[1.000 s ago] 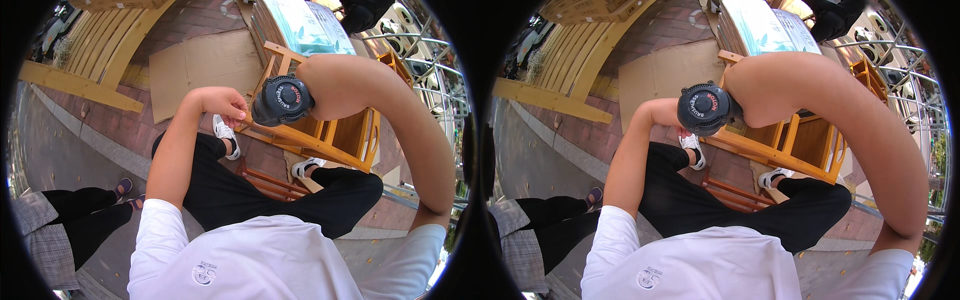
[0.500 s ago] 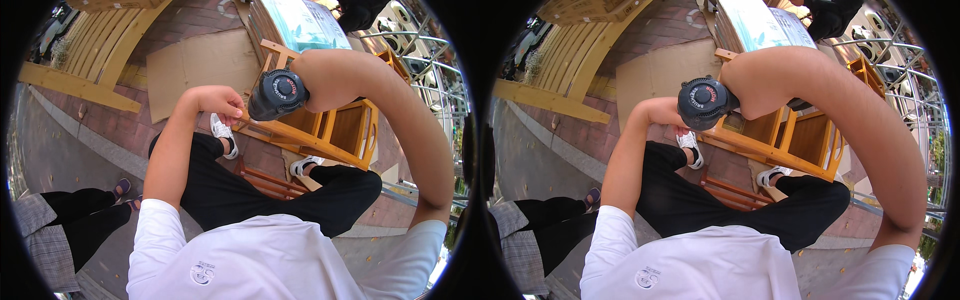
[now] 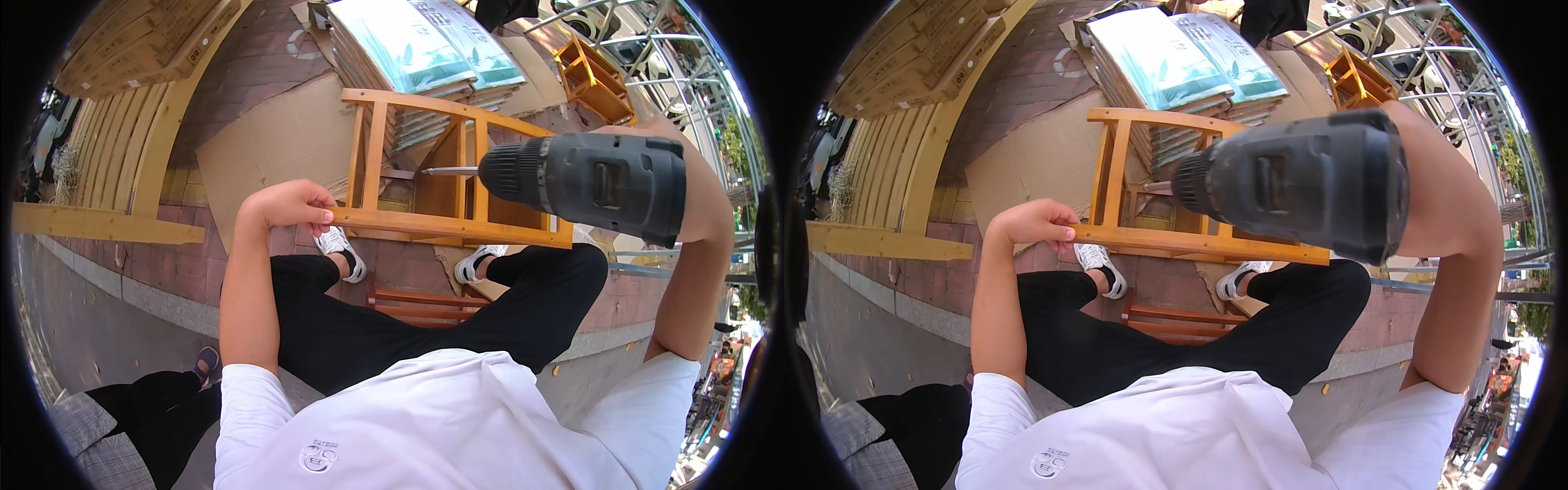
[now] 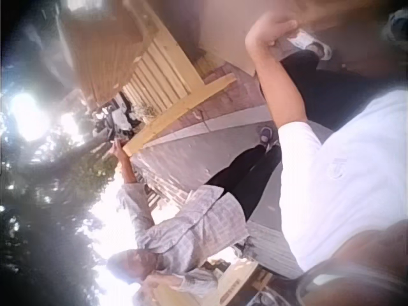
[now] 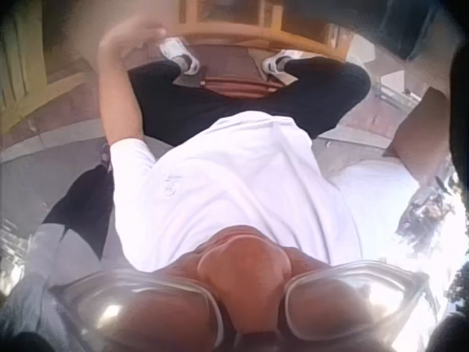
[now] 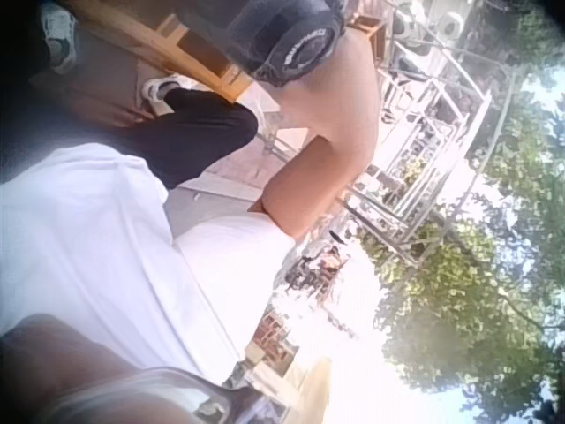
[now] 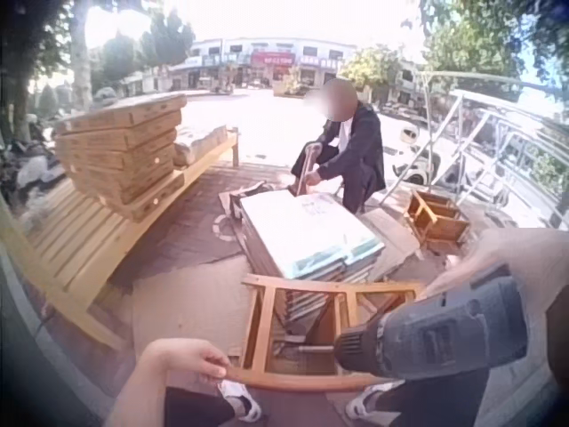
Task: The person assembles a small wooden frame by hand, inserting dowels and using a cordless drill to drive screws. They then unwrap flat wooden panels and place them into the frame.
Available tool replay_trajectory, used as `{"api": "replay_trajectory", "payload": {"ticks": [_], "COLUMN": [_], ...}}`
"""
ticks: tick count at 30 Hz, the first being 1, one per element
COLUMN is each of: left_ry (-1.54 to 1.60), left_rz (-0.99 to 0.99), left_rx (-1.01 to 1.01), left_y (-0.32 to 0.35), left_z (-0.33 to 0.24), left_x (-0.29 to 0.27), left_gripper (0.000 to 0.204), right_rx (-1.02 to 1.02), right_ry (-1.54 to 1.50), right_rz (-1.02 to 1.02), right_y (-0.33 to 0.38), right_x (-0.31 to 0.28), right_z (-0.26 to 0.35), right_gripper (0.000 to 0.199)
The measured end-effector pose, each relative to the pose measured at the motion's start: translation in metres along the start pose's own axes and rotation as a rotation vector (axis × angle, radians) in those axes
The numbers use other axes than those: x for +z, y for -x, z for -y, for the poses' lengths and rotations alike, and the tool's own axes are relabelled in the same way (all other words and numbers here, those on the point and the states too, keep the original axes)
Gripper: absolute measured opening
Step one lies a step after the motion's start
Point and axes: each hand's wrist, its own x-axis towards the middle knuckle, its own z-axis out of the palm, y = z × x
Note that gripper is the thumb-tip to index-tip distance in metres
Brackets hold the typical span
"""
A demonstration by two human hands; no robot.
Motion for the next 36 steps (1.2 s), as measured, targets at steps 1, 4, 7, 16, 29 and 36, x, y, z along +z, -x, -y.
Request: {"api": "replay_trajectory", "payload": {"ticks": [1,4,7,16,29,36], "left_ry": [-0.012,0.034,-0.009,-0.71,-1.019,-1.022], "left_rz": [-0.016,-0.066,-0.105,-0.391,-0.66,-0.735], "left_rx": [0.001,-0.08,-0.133,-0.34,0.159,0.176], "left_y": [0.004,0.008,0.005,0.001,-0.144,-0.165], "left_z": [0.001,-0.007,-0.012,-0.061,-0.185,-0.168], "left_x": [0.001,0.007,0.01,0.066,0.26,0.266], "left_gripper": [0.022,0.019,0.017,0.031,0.048,0.046], "right_rx": [0.07,0.498,1.034,1.556,1.689,1.853], "right_ry": [-0.055,-0.12,-0.373,-1.105,-1.109,-0.516], "right_rz": [-0.074,-0.417,-0.778,-1.434,-2.231,-2.003], "right_y": [0.044,0.192,0.321,0.464,0.415,0.34], "right_x": [0.003,0.035,0.103,0.458,0.71,0.815], "right_z": [-0.021,-0.024,-0.028,-0.081,-0.221,-0.211], "right_gripper": [0.044,0.045,0.035,0.016,0.039,0.042]}}
